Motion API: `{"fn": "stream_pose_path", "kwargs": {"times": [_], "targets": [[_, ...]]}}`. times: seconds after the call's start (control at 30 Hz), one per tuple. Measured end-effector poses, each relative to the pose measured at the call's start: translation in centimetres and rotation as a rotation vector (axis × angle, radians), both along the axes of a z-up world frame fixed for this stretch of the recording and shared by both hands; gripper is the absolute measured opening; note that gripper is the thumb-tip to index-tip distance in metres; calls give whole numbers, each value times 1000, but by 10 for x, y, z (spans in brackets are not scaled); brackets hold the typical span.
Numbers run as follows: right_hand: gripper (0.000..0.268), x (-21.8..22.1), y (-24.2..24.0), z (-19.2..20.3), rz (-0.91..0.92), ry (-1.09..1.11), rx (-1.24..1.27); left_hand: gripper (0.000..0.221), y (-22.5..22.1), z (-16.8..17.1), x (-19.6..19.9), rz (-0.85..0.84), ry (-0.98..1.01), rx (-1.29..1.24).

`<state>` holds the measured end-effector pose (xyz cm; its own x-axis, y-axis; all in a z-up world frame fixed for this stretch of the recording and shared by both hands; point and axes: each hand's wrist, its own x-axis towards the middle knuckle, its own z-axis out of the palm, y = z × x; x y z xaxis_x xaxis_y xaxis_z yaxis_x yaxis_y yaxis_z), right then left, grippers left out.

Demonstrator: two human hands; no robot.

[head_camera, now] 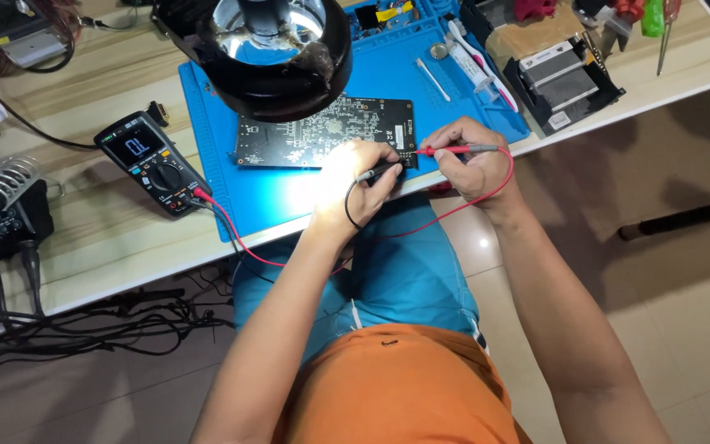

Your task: Testing electrical continuity and voltage on a graphics card circuit board using a digital multimeter.

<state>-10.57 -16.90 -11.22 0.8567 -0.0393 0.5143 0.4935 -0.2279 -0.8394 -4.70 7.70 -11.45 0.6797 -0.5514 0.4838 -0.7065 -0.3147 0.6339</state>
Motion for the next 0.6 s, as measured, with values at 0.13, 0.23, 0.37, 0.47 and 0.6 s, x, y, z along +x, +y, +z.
{"fn": "stream_pose_path", "kwargs": {"times": [0.13,0.23,0.37,0.47,0.6], "targets": [[6,-1,1,3,5,-5,-5,19,2,1,-2,-8,26,-16],[5,-1,2,3,6,-7,11,23,-1,-4,-2,29,4,-24],[4,-1,1,1,8,-16,11,19,-2,-1,-4,36,-6,-46],[4,0,0,-1,15,-21,3,20,-2,-3,-5,47,-31,-59],[4,-1,0,1,17,-24,0,19,-1,0,-5,44,-38,-66]]}}
